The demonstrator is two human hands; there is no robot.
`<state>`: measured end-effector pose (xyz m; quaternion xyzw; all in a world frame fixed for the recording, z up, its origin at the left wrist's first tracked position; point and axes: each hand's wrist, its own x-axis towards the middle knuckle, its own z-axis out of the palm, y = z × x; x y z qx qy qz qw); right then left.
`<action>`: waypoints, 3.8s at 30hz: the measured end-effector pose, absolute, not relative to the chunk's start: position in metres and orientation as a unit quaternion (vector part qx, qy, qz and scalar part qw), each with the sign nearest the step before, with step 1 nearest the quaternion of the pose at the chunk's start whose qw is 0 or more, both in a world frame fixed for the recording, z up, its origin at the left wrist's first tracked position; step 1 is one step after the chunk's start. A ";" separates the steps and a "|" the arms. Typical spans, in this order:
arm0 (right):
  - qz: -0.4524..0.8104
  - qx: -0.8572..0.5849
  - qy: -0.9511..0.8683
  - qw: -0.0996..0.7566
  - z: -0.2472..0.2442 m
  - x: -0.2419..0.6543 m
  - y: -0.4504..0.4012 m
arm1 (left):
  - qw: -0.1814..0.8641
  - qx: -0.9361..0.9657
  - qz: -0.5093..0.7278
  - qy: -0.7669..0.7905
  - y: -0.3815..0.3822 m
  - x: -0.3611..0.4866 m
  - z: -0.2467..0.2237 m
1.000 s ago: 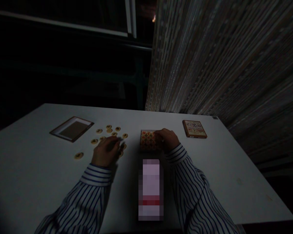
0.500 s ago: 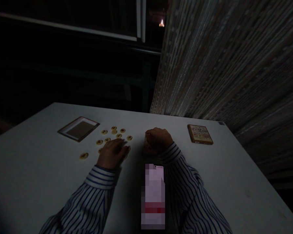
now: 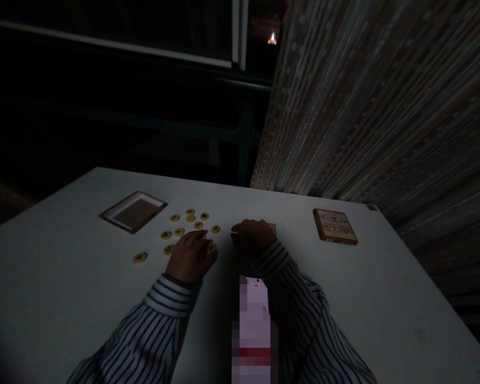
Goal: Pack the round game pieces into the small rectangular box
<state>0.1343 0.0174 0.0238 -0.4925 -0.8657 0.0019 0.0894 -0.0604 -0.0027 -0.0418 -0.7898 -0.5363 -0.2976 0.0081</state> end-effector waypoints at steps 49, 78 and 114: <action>0.002 -0.522 -0.849 0.085 0.035 0.161 0.001 | -0.050 -0.747 -0.459 -0.479 -0.014 -0.029 -0.026; 0.183 -0.491 -0.810 0.263 0.027 0.191 -0.004 | -0.286 -0.723 -0.431 -0.458 -0.018 0.027 -0.024; 0.226 -0.453 -0.810 0.295 0.025 0.189 -0.007 | -0.574 -0.558 -0.446 -0.400 -0.015 0.020 -0.015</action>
